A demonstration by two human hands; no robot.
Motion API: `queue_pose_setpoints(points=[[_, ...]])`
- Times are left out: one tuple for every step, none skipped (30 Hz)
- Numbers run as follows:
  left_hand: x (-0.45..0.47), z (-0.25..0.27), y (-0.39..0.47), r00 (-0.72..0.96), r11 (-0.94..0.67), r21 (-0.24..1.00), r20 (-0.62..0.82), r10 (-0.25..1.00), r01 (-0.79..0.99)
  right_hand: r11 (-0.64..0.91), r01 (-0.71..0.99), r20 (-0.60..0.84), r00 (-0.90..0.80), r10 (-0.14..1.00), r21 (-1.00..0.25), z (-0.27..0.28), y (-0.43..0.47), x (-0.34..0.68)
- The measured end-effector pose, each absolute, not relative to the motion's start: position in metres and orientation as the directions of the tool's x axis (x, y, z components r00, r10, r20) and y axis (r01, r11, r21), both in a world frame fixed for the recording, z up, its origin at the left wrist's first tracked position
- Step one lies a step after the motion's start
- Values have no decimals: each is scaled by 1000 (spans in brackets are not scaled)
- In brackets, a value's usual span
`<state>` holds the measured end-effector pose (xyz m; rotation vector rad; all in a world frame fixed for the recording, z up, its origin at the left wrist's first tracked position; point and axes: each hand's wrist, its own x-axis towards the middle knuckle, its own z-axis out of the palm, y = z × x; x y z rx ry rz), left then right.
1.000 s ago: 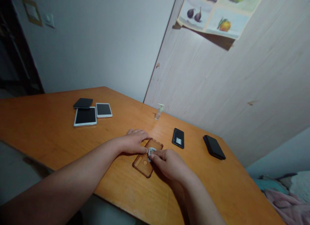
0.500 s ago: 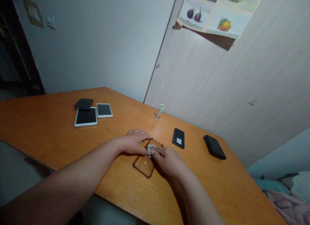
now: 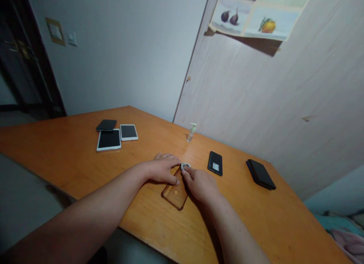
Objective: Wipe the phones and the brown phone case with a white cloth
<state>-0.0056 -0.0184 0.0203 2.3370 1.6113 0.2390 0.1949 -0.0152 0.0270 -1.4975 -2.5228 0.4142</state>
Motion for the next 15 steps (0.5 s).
queue_pose_setpoints(points=[[-6,20,-18,354,-327,326,-27,935,887,445,840,15,-463,886,-311,27,-15,196],[-6,20,-18,351,-325,323,-26,936,889,446,841,10,-466,885,-308,27,-16,197],[-6,19,-18,351,-325,322,-25,936,889,457,831,-4,-483,876,-316,27,-17,199],[-6,19,-18,353,-327,323,-25,935,888,473,816,-20,-508,861,-333,27,-18,202],[-6,19,-17,356,-328,326,-28,934,887,487,799,-35,-531,846,-353,27,-18,205],[-7,19,-17,359,-329,330,-31,933,885,495,788,-44,-546,837,-368,27,-18,207],[-7,19,-17,358,-328,334,-32,933,884,492,788,-46,-545,837,-371,27,-17,210],[-7,19,-17,354,-323,337,-32,935,884,478,802,-41,-525,850,-358,28,-16,212],[-7,19,-16,350,-320,339,-30,936,885,457,824,-34,-496,868,-333,28,-14,214],[-7,19,-16,348,-319,340,-27,937,884,436,847,-30,-466,884,-305,29,-13,216],[-8,19,-16,349,-321,341,-22,937,884,421,862,-31,-446,894,-282,29,-13,217],[-8,18,-16,351,-324,341,-19,936,883,418,867,-40,-444,895,-274,30,-14,218],[-8,18,-16,354,-327,340,-18,935,882,428,858,-53,-459,887,-284,30,-16,219],[-8,18,-16,357,-330,338,-17,934,881,447,837,-65,-489,870,-314,30,-19,219],[-7,18,-16,357,-332,336,-16,934,882,469,809,-71,-524,849,-355,30,-22,220]])
